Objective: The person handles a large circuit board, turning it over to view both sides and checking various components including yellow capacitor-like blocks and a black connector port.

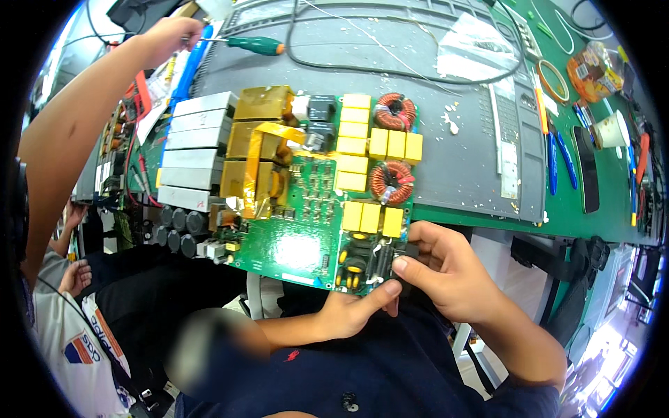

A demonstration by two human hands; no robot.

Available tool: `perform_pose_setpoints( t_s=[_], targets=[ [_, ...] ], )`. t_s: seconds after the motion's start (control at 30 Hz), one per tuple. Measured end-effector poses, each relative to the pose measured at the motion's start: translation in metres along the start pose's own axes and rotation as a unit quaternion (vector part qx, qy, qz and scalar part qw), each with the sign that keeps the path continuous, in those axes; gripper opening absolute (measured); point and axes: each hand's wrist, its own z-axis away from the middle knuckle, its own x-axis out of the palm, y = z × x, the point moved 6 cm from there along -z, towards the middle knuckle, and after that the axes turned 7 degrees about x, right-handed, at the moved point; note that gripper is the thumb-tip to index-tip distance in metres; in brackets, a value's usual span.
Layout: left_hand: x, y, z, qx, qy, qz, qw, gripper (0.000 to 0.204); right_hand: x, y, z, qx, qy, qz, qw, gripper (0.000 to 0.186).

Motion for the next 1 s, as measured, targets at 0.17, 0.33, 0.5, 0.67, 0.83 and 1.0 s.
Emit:
perform_pose_setpoints(
  t_s=[0.17,0.33,0.5,0.67,0.83,1.0],
  targets=[
    [0.003,-0.004,0.003,0.01,0.001,0.019,1.0,0.014,0.001,0.001,0.002,-0.026,0.03,0.026,0.999,0.024],
    [0.002,-0.002,0.002,0.021,0.015,0.031,0.999,0.014,0.001,0.003,0.003,-0.019,0.058,0.057,0.996,0.027],
    [0.003,-0.004,0.002,0.028,0.026,0.042,0.998,0.014,-0.002,0.006,0.002,-0.025,0.057,0.044,0.997,0.023],
    [0.003,-0.004,0.002,0.041,0.038,0.058,0.997,0.015,-0.002,0.008,-0.001,-0.03,0.046,0.023,0.998,0.027],
    [0.002,-0.002,0.0,0.055,0.023,0.026,0.998,0.019,-0.003,0.008,-0.001,-0.018,0.037,-0.002,0.999,0.028],
    [-0.002,0.002,0.002,0.062,0.013,0.007,0.998,0.026,-0.004,0.016,0.0,-0.039,0.071,0.025,0.996,0.031]
  ],
)
